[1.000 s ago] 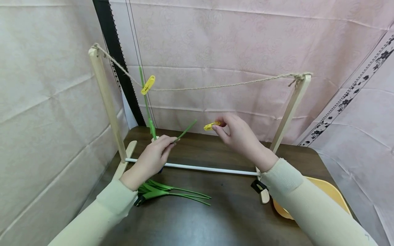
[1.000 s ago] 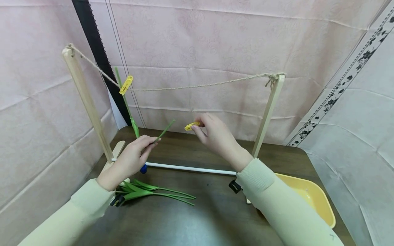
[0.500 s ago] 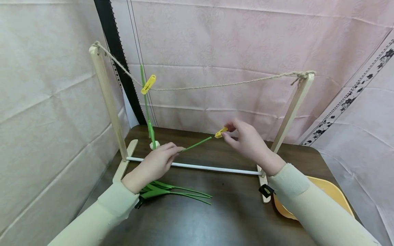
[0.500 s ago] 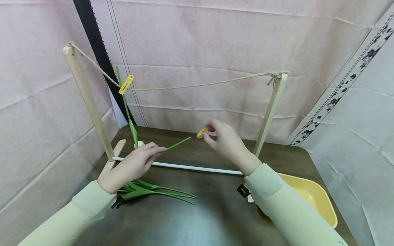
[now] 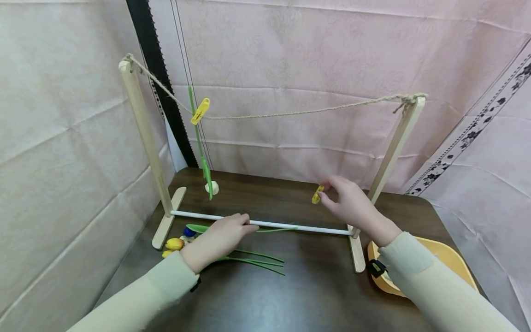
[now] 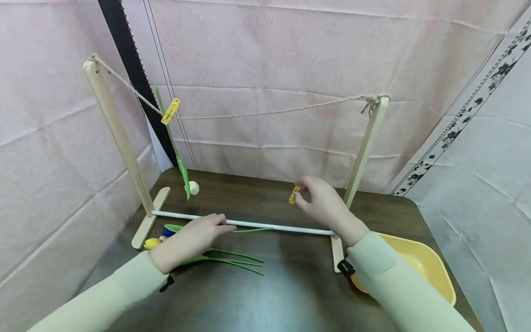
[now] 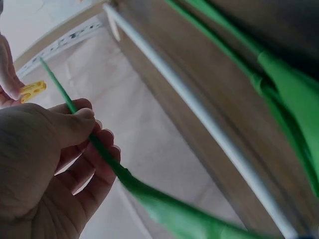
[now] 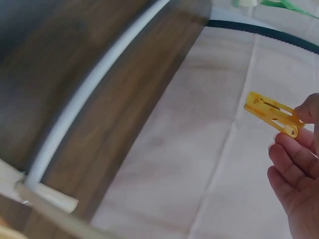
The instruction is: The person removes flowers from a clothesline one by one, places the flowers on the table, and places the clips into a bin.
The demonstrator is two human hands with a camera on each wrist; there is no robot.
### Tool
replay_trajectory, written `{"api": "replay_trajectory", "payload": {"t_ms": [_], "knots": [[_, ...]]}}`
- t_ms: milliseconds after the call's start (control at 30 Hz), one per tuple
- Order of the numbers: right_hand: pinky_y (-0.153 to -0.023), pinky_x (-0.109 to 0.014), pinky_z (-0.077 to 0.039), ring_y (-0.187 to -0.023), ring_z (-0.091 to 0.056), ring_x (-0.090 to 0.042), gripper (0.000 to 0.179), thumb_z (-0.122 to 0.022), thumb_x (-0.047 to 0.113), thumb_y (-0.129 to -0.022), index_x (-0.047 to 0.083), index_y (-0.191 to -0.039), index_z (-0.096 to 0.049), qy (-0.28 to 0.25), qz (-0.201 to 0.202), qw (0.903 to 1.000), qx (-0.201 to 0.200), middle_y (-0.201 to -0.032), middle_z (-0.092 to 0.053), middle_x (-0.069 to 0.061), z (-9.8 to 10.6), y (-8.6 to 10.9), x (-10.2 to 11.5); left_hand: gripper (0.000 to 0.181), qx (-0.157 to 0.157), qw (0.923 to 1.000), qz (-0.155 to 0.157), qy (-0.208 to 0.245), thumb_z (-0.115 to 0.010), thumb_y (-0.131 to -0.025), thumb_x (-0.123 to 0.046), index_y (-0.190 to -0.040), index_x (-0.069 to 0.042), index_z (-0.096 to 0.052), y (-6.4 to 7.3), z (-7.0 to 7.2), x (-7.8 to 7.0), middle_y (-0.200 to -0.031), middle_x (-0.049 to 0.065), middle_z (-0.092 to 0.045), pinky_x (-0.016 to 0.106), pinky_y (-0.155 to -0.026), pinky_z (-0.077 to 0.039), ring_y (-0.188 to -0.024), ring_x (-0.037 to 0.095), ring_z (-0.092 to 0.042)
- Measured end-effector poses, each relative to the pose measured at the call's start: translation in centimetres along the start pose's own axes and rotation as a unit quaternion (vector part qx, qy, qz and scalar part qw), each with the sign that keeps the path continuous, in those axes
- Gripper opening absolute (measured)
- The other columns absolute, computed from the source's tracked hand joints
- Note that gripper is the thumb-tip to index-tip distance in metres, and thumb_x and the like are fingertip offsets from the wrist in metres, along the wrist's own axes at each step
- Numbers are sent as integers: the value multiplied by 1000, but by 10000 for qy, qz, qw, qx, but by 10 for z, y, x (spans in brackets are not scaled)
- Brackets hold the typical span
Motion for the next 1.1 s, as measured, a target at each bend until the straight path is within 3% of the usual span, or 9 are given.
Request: {"api": "replay_trajectory", "payload": {"t_ms": [300,433,600,800,1100], "knots": [[-77,-44,-51,-92,-64,-24,17,-64,15,-91,6,-106,-66,104,-573,9973,454,-97,-65,-3,0,41,-42,36,483,9979,-119,-405,-68,-88,0,-119,-18,-70,2,-35,-8,-104,3,-61,32,-77,-53,-91,18,-60],[-71,-41,-52,-85,-63,-19,18,-66,16,-90,6,-105,-68,339,-490,9965,582,-97,-64,-1,4,66,-47,34,703,9958,-103,-570,-68,-88,-3,-118,-20,-71,4,-48,-8,-104,3,-61,33,-78,-53,-93,19,-60],[-67,-36,-53,-80,-60,-12,13,-70,16,-87,14,-100,-68,431,-274,9967,626,-91,-61,9,6,88,-45,31,686,9958,-78,-605,-69,-88,-4,-114,-20,-72,6,-54,-9,-98,1,-60,32,-74,-52,-86,17,-58],[-68,-36,-52,-80,-60,-11,16,-73,12,-85,20,-99,-69,436,-333,9968,585,-88,-60,14,7,105,-59,25,719,9960,-122,-511,-68,-89,-4,-109,-18,-73,8,-60,-9,-91,-1,-58,31,-70,-51,-80,15,-55],[-63,-33,-46,-73,-53,-14,8,-73,13,-81,13,-88,-69,859,-853,9886,899,-78,-54,8,19,127,-90,19,594,9975,-44,-389,-66,-89,-1,-100,-15,-71,9,-65,-9,-96,1,-64,34,-74,-53,-85,17,-60]]}}
Point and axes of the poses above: each hand's wrist, its own y-axis away from the middle knuckle, its own z-axis out of the back of the hand, x = y × z, the point moved 4 cm from there along -y, towards the middle knuckle
